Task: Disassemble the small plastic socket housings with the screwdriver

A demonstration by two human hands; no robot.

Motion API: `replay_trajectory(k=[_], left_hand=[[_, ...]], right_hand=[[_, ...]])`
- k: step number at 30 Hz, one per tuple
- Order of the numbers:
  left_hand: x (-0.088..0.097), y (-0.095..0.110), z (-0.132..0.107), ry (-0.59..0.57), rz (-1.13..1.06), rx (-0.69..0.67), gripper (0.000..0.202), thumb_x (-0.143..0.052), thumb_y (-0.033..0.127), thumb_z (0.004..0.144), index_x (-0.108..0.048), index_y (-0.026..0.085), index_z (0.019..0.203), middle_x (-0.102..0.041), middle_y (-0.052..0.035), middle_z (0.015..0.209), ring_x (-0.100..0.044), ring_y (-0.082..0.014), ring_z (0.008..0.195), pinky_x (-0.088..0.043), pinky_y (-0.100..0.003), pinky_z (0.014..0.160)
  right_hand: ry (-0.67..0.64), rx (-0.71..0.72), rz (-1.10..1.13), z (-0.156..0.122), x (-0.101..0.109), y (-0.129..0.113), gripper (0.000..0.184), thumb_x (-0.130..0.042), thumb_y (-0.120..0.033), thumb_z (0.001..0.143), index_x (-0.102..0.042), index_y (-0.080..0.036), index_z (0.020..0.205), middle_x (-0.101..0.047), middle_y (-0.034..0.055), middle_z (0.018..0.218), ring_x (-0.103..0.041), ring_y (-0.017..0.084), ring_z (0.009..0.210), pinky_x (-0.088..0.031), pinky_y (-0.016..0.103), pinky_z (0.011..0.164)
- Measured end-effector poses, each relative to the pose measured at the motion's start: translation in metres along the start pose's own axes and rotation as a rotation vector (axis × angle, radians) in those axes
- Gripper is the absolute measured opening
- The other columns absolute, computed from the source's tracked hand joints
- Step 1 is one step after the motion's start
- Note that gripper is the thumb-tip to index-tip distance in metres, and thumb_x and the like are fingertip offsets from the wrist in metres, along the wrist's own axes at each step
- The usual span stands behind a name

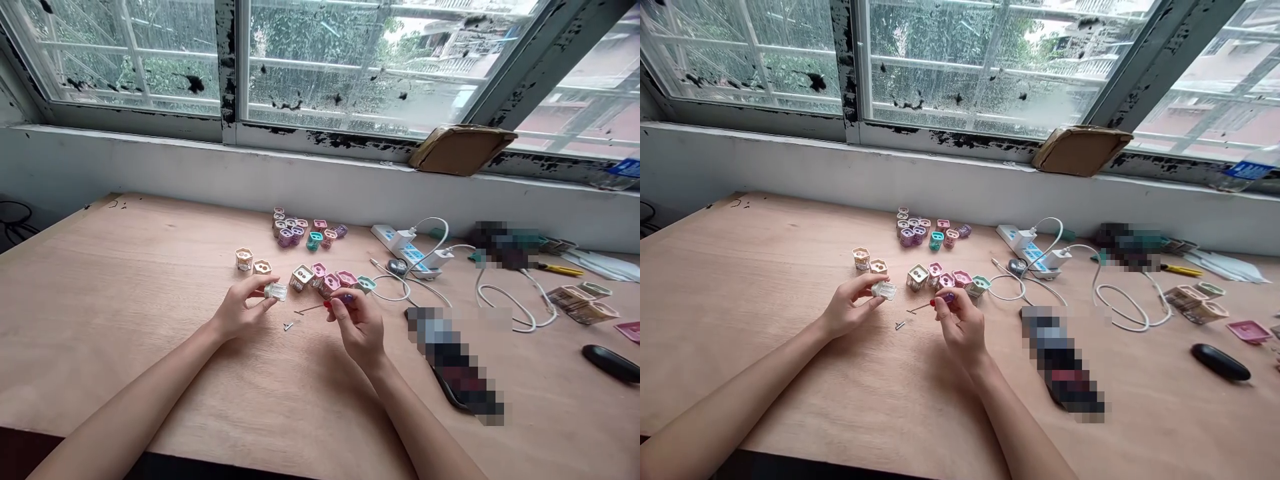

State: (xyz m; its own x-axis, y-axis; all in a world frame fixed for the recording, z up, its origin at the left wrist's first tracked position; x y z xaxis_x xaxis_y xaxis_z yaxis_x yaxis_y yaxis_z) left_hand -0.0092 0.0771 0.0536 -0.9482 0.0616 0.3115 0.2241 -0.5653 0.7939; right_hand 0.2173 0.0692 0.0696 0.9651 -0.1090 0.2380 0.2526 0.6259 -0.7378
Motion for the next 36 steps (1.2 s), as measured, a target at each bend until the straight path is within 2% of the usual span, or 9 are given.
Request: replay_trajectory(k=[5, 12, 18, 23, 30, 36], left_hand=[[-0.002, 0.008, 0.0, -0.01, 0.022, -0.064, 0.034, -0.067, 0.021, 0.091, -0.064, 0.019, 0.125, -0.072, -0.0074, 0.111, -0.07, -0.0171, 0.098, -0.062, -0.029, 0.086], [-0.01, 0.021, 0.0, -0.056, 0.103, -0.161, 0.036, -0.068, 0.017, 0.09, -0.063, 0.019, 0.125, -0.072, -0.0073, 0.111, -0.069, -0.0182, 0.1, -0.061, -0.03, 0.086], [-0.014, 0.03, -0.002, -0.084, 0.165, -0.201, 0.038, -0.069, 0.017, 0.089, -0.06, 0.019, 0.126, -0.071, -0.007, 0.106, -0.069, -0.0184, 0.095, -0.06, -0.031, 0.084], [-0.014, 0.031, -0.002, -0.084, 0.178, -0.196, 0.038, -0.069, 0.017, 0.089, -0.059, 0.019, 0.126, -0.071, -0.0069, 0.106, -0.068, -0.0184, 0.095, -0.059, -0.031, 0.085], [-0.014, 0.032, -0.004, -0.083, 0.193, -0.203, 0.037, -0.068, 0.018, 0.09, -0.059, 0.019, 0.126, -0.071, -0.0073, 0.107, -0.069, -0.019, 0.096, -0.059, -0.031, 0.084], [-0.014, 0.034, -0.003, -0.1, 0.162, -0.218, 0.033, -0.065, 0.016, 0.092, -0.059, 0.02, 0.124, -0.07, -0.0082, 0.108, -0.067, -0.0195, 0.1, -0.057, -0.032, 0.087]], right_hand=[[0.109, 0.034, 0.066, -0.003, 0.012, -0.005, 0.011, -0.06, -0.031, 0.1, -0.063, -0.021, 0.103, -0.064, 0.0006, 0.078, -0.064, 0.014, 0.057, -0.057, 0.026, 0.052], [0.223, 0.206, 0.119, -0.01, 0.02, -0.038, 0.009, -0.06, -0.025, 0.101, -0.063, -0.022, 0.109, -0.068, 0.0017, 0.08, -0.069, 0.017, 0.06, -0.06, 0.031, 0.055], [0.128, 0.333, 0.072, -0.023, 0.011, -0.053, 0.018, -0.061, -0.018, 0.099, -0.063, -0.023, 0.117, -0.071, 0.0051, 0.091, -0.07, 0.018, 0.065, -0.06, 0.032, 0.057], [0.047, 0.41, 0.014, -0.027, 0.004, -0.064, 0.019, -0.061, -0.017, 0.098, -0.064, -0.021, 0.116, -0.07, 0.0059, 0.084, -0.071, 0.021, 0.069, -0.058, 0.033, 0.057], [0.016, 0.392, 0.001, -0.024, 0.001, -0.071, 0.014, -0.059, -0.021, 0.1, -0.063, -0.02, 0.113, -0.07, 0.0063, 0.079, -0.069, 0.019, 0.062, -0.057, 0.031, 0.051], [0.028, 0.371, -0.003, -0.024, 0.001, -0.069, 0.013, -0.06, -0.022, 0.1, -0.064, -0.021, 0.112, -0.071, 0.0061, 0.079, -0.069, 0.02, 0.062, -0.058, 0.031, 0.052]])
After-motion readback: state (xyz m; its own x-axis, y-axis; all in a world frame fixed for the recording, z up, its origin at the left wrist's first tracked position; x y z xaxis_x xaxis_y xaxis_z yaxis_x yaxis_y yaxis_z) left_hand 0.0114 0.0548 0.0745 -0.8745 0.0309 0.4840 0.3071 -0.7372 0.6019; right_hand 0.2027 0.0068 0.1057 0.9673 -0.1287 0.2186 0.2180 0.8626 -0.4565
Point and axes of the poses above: each hand's wrist, its own z-axis towards the middle knuckle, its own x-axis out of the back of the hand, y = z × x, the point moved 9 cm from there along z, towards the middle knuckle
